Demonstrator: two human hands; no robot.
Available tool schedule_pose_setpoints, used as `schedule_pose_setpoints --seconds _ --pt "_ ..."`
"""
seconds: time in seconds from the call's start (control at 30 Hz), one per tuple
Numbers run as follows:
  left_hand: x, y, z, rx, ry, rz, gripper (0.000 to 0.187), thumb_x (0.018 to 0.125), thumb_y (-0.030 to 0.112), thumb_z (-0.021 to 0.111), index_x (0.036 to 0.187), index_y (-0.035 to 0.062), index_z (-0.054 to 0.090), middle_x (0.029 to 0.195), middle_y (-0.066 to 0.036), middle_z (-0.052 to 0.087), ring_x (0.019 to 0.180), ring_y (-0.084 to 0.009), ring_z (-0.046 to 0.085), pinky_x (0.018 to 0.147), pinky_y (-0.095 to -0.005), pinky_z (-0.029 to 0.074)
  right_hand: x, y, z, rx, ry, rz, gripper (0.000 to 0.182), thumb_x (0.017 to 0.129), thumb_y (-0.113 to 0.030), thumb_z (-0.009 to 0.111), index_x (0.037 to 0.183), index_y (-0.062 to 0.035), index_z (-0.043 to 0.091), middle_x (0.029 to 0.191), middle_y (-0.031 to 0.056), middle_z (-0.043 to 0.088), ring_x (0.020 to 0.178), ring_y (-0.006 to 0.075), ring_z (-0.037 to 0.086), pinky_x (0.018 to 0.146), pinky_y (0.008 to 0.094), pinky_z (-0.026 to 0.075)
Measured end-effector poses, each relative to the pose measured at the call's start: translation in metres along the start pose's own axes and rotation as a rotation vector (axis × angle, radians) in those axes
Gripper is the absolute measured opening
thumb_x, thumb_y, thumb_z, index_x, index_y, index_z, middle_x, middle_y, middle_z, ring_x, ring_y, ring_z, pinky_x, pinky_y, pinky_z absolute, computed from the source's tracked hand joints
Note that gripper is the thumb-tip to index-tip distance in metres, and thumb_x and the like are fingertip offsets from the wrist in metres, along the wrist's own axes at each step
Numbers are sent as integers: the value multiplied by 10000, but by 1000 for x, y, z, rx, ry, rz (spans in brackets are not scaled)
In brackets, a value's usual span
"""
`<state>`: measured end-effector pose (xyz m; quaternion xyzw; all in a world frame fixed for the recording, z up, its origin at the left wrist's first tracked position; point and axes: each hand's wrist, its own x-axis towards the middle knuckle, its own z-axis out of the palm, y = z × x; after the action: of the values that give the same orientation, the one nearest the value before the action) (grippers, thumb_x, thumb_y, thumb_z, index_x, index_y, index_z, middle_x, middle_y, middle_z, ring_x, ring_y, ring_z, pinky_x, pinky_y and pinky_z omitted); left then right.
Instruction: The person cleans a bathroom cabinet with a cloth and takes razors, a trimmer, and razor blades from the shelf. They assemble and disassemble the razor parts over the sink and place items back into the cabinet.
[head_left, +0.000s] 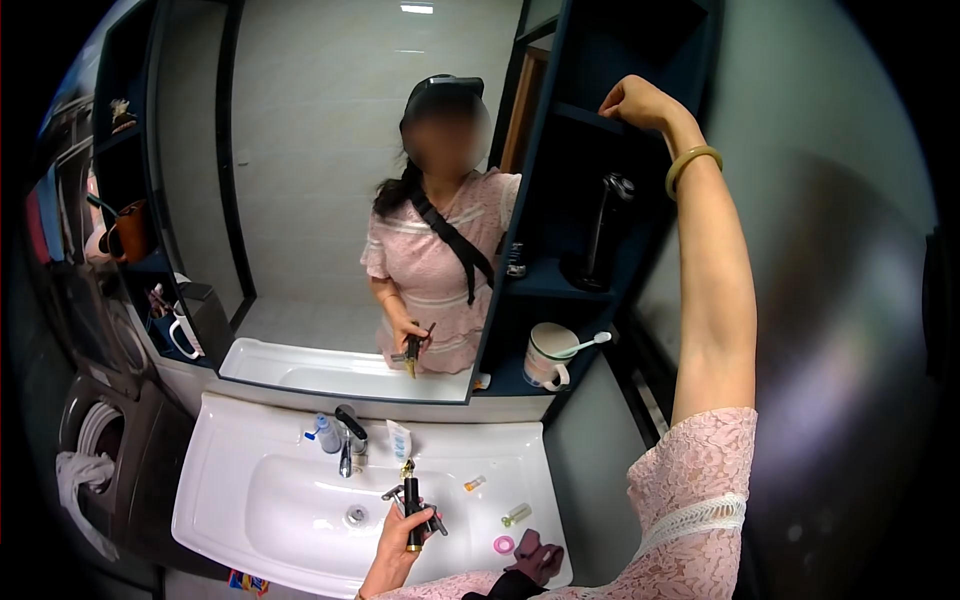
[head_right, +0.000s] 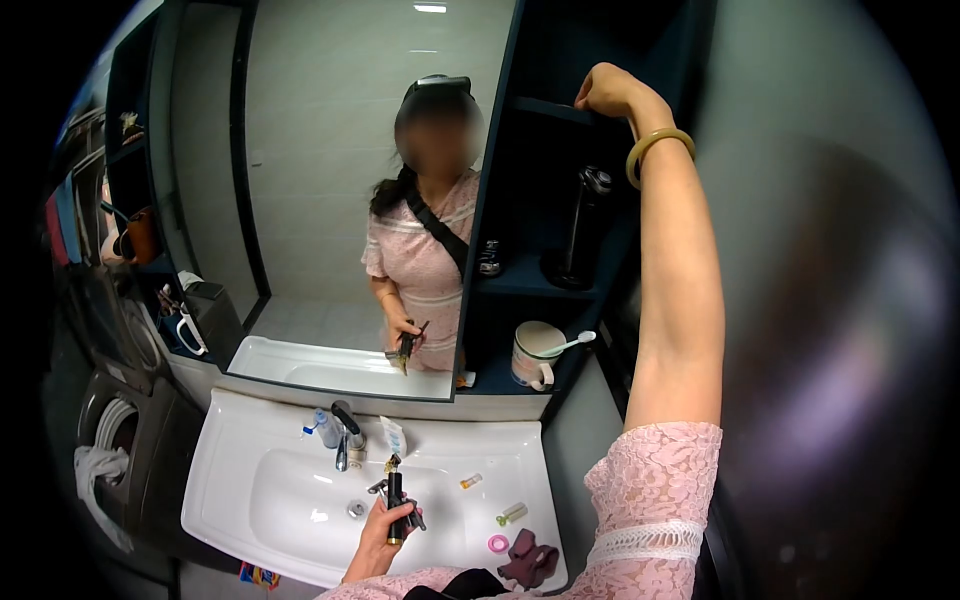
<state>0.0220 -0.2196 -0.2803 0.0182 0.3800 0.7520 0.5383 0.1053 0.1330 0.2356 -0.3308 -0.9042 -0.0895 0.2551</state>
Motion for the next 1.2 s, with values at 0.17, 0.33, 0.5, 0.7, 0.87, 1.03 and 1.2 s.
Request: schedule_pose_setpoints --seconds 0.17,0.33,0.5,0.7,0.87,1.03,1.2 --pt "2 0 -3 -11 6 -8 358 655 -39 650 903 102 432 756 -56 551 671 -213 603 572 -313 507 1 7 -2 104 -38 -2 116 726 -90 619 814 -24 656 796 117 620 720 195 575 749 296 446" --pt "3 0 -3 -14 0 -16 356 657 -48 644 901 103 434 752 -56 551 668 -213 603 580 -318 511 -3 6 -3 204 21 8 155 726 -90 626 865 -23 641 794 110 620 706 181 575 720 268 450" --pt "2 1 0 -29 1 -22 351 658 -48 642 892 108 433 740 -53 552 662 -210 606 573 -305 514 -6 3 1 333 145 -84 221 735 -90 614 949 -38 635 856 127 628 765 200 593 772 271 454" --pt "1 2 1 7 12 -31 338 662 -44 640 881 113 437 737 -52 559 659 -206 607 543 -289 504 -3 -17 -4 110 -5 -122 183 744 -114 613 908 -42 654 862 125 631 788 224 596 793 302 453" --pt "0 2 0 -2 1 -11 339 663 -35 644 886 113 435 741 -53 561 658 -204 607 537 -282 498 -2 -19 -7 106 -29 -119 165 739 -136 629 875 -50 664 835 121 632 783 226 594 794 313 450" --pt "0 2 -2 2 14 -7 347 665 -24 645 902 110 429 742 -52 560 660 -200 605 525 -274 486 -2 -17 -7 121 -17 -101 145 733 -134 636 850 -55 667 801 109 631 750 207 587 754 314 462" --pt "-1 3 -1 26 3 -10 349 670 -29 630 919 93 418 769 -60 549 684 -195 599 498 -220 451 6 -12 -8 140 -62 -102 96 719 -111 635 783 -42 654 698 51 608 638 148 544 609 275 452"
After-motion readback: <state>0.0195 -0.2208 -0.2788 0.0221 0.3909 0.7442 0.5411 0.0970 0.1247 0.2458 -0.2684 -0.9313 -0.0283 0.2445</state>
